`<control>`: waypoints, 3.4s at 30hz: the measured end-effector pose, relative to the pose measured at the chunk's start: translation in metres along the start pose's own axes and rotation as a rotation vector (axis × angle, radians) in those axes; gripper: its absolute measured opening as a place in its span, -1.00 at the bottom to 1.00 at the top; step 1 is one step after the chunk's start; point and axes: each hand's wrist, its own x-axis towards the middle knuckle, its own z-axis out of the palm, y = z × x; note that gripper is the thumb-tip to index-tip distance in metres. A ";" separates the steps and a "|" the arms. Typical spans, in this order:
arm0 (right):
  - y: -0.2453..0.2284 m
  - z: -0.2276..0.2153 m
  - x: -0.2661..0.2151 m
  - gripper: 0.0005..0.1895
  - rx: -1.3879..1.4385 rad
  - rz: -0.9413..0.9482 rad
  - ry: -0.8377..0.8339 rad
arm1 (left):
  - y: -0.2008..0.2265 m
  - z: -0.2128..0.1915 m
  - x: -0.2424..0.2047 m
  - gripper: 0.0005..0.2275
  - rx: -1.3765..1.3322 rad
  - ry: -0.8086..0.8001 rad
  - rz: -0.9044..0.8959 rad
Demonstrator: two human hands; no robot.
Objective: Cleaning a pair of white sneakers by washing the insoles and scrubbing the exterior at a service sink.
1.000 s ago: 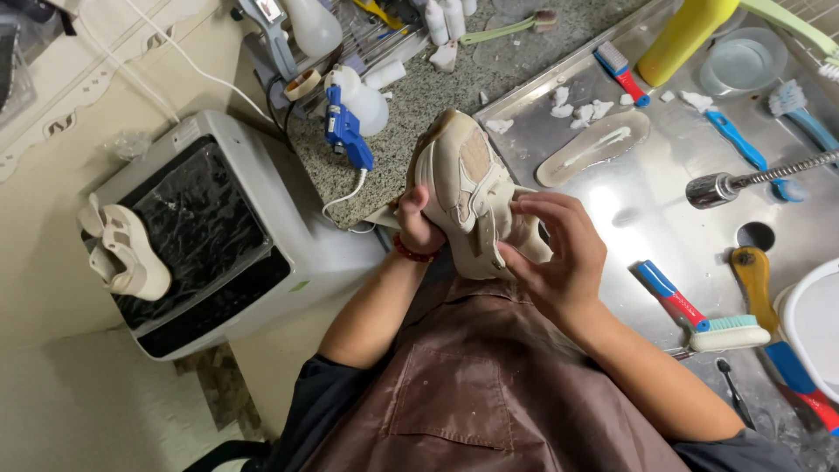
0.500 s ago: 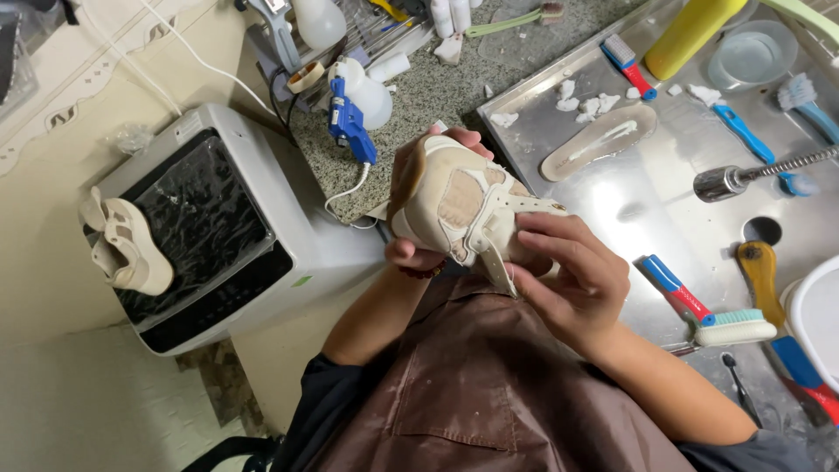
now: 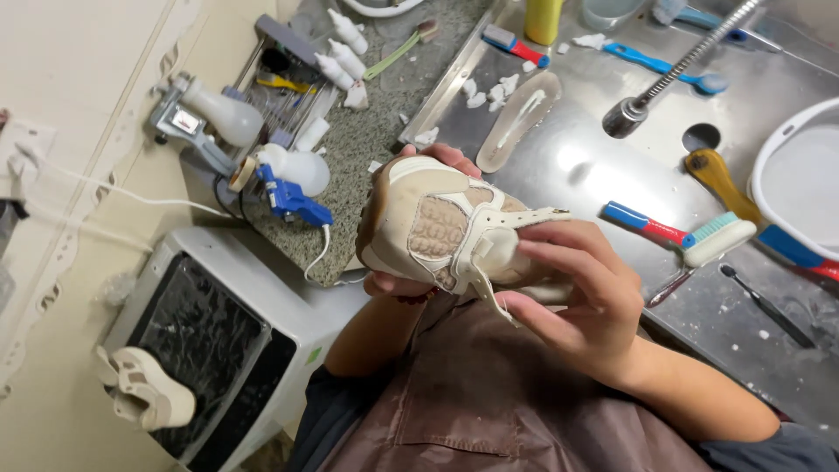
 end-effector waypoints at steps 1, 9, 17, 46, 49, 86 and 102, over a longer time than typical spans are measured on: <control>0.000 0.000 -0.005 -0.43 0.048 0.057 0.046 | -0.003 -0.001 0.002 0.06 0.030 -0.017 -0.018; 0.028 -0.020 -0.036 -0.50 0.456 0.586 0.233 | -0.011 0.014 0.030 -0.06 0.182 -0.155 -0.185; 0.047 -0.036 -0.045 -0.53 1.131 0.882 0.301 | -0.008 0.018 0.045 -0.03 0.330 -0.232 -0.351; 0.254 0.094 -0.071 -0.42 -0.068 1.018 0.227 | -0.066 -0.214 0.000 -0.67 1.231 0.161 -0.948; 0.264 0.105 -0.062 -0.45 -0.212 1.063 0.245 | -0.069 -0.161 -0.021 -0.63 0.853 0.172 -1.398; 0.493 0.168 0.132 -0.44 -1.000 0.338 -0.850 | -0.162 -0.208 -0.053 -0.58 0.205 0.661 -0.746; 0.440 0.056 0.141 -0.71 -0.259 0.742 -0.069 | -0.129 -0.196 -0.038 -0.60 0.022 0.684 -0.938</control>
